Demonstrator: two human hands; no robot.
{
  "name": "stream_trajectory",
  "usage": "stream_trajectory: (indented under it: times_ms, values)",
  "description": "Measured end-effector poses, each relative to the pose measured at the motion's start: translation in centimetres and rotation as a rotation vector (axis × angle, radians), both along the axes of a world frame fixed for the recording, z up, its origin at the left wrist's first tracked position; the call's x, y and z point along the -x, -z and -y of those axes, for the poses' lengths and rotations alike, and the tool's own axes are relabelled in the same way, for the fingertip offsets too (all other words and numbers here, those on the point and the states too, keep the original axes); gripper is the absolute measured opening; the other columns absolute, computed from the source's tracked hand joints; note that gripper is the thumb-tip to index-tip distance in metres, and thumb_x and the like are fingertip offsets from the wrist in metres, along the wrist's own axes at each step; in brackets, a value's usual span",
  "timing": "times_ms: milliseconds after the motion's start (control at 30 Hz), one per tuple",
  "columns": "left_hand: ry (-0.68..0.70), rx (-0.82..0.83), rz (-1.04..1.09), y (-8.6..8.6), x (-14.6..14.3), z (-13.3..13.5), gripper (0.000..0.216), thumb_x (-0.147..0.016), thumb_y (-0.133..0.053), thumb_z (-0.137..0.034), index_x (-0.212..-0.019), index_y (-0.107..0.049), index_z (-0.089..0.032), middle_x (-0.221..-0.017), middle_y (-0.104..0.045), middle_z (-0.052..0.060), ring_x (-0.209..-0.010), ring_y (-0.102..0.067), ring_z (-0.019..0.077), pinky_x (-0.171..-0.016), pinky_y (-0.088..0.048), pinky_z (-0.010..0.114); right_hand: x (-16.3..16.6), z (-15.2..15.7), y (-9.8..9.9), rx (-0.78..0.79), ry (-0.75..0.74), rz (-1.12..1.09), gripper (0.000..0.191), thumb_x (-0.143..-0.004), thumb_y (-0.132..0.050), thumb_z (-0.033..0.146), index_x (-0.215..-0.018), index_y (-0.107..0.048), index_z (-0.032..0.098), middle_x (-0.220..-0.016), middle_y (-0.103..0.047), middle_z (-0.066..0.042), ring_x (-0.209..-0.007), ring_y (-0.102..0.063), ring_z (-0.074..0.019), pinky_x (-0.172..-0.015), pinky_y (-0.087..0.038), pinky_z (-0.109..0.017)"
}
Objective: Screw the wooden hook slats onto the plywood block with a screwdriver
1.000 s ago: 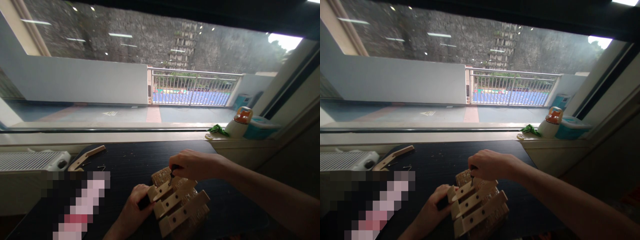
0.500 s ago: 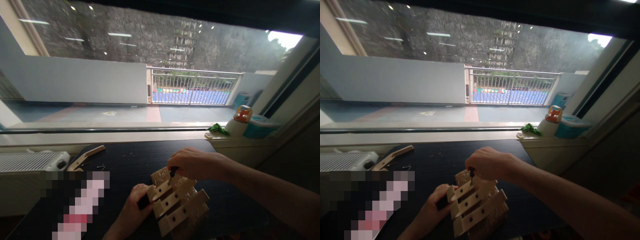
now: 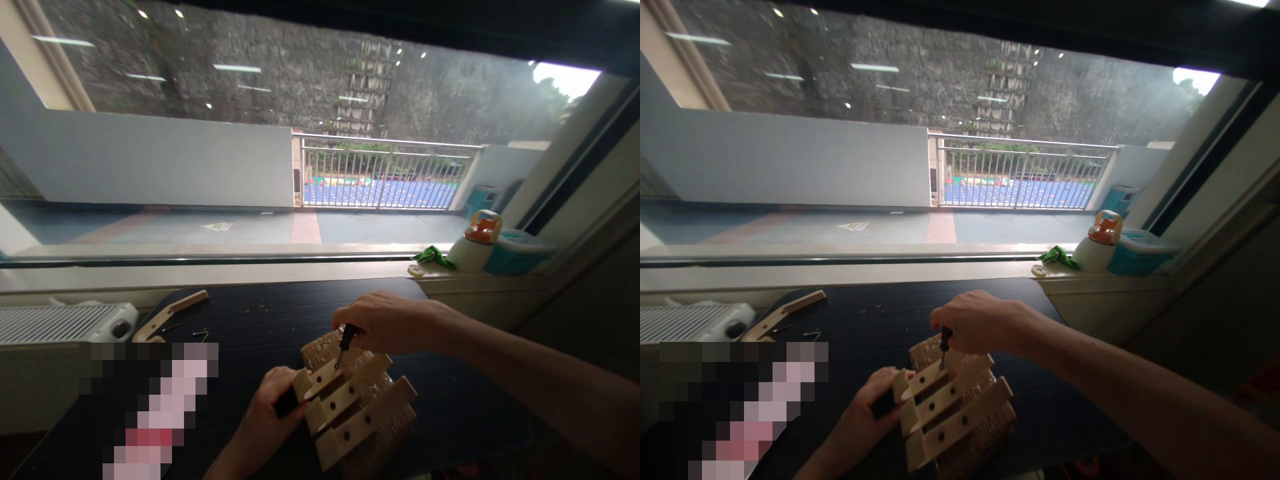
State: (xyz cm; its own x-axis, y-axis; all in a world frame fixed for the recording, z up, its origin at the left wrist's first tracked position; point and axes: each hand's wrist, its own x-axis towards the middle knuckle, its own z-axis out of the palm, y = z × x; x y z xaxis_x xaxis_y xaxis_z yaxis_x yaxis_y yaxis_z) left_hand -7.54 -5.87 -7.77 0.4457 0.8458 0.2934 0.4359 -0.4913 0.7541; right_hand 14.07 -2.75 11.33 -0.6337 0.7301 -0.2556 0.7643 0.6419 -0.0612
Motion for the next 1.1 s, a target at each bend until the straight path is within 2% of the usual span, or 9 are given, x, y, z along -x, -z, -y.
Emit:
stream_trajectory:
  times_ms: [233, 400, 567, 767, 900, 1100]
  values:
    - [-0.019, 0.007, -0.004, -0.15, -0.1, 0.01, 0.019, -0.076, -0.064, -0.024, -0.094, -0.064, -0.02, -0.089, -0.066, 0.004, -0.089, -0.058, 0.0203, -0.082, -0.049, 0.032, 0.45, 0.26, -0.58, 0.016, -0.07, 0.017, 0.022, -0.078, -0.045, 0.015, -0.088, -0.064, 0.019, -0.086, -0.068, -0.005, -0.08, -0.059, -0.0161, -0.065, -0.035, -0.025]
    - [-0.015, 0.007, 0.0, 0.06, -0.05, 0.06, 0.021, -0.077, -0.062, -0.024, -0.097, -0.063, -0.021, -0.092, -0.066, 0.004, -0.09, -0.059, 0.0201, -0.083, -0.048, 0.033, 0.55, 0.25, -0.32, 0.028, -0.035, 0.011, 0.021, -0.08, -0.045, 0.017, -0.089, -0.064, 0.017, -0.087, -0.067, -0.006, -0.082, -0.059, -0.0166, -0.069, -0.036, -0.025]
    - [-0.024, -0.015, -0.001, 0.35, 0.0, -0.03, 0.02, -0.076, -0.062, -0.024, -0.096, -0.063, -0.022, -0.095, -0.067, 0.004, -0.093, -0.059, 0.0212, -0.084, -0.048, 0.034, 0.36, 0.3, -0.08, 0.011, -0.016, 0.011, 0.022, -0.081, -0.042, 0.021, -0.087, -0.064, 0.018, -0.08, -0.067, -0.005, -0.076, -0.059, -0.0168, -0.064, -0.035, -0.026]
    - [-0.03, -0.008, -0.007, 0.02, 0.0, 0.03, 0.024, -0.074, -0.063, -0.024, -0.098, -0.064, -0.021, -0.095, -0.068, 0.005, -0.093, -0.06, 0.0217, -0.083, -0.049, 0.034, 0.25, 0.48, -0.53, 0.006, -0.013, 0.043, 0.03, -0.076, -0.048, 0.018, -0.103, -0.061, 0.022, -0.084, -0.067, -0.005, -0.076, -0.059, -0.0172, -0.061, -0.034, -0.026]
    - [-0.032, -0.008, -0.008, -0.22, -0.04, 0.07, 0.026, -0.074, -0.063, -0.024, -0.099, -0.064, -0.021, -0.095, -0.068, 0.006, -0.092, -0.06, 0.0222, -0.083, -0.049, 0.035, 0.4, 0.42, -0.67, 0.022, -0.052, 0.031, 0.026, -0.077, -0.045, 0.013, -0.09, -0.065, 0.02, -0.086, -0.067, -0.004, -0.078, -0.058, -0.0159, -0.065, -0.036, -0.026]
    - [-0.043, -0.03, 0.007, -0.04, 0.02, 0.03, 0.027, -0.073, -0.064, -0.024, -0.1, -0.064, -0.021, -0.095, -0.069, 0.006, -0.092, -0.061, 0.0229, -0.083, -0.049, 0.035, 0.4, 0.22, -0.37, 0.046, -0.03, 0.012, 0.024, -0.079, -0.044, 0.015, -0.089, -0.065, 0.018, -0.086, -0.068, -0.005, -0.079, -0.058, -0.0157, -0.068, -0.037, -0.026]
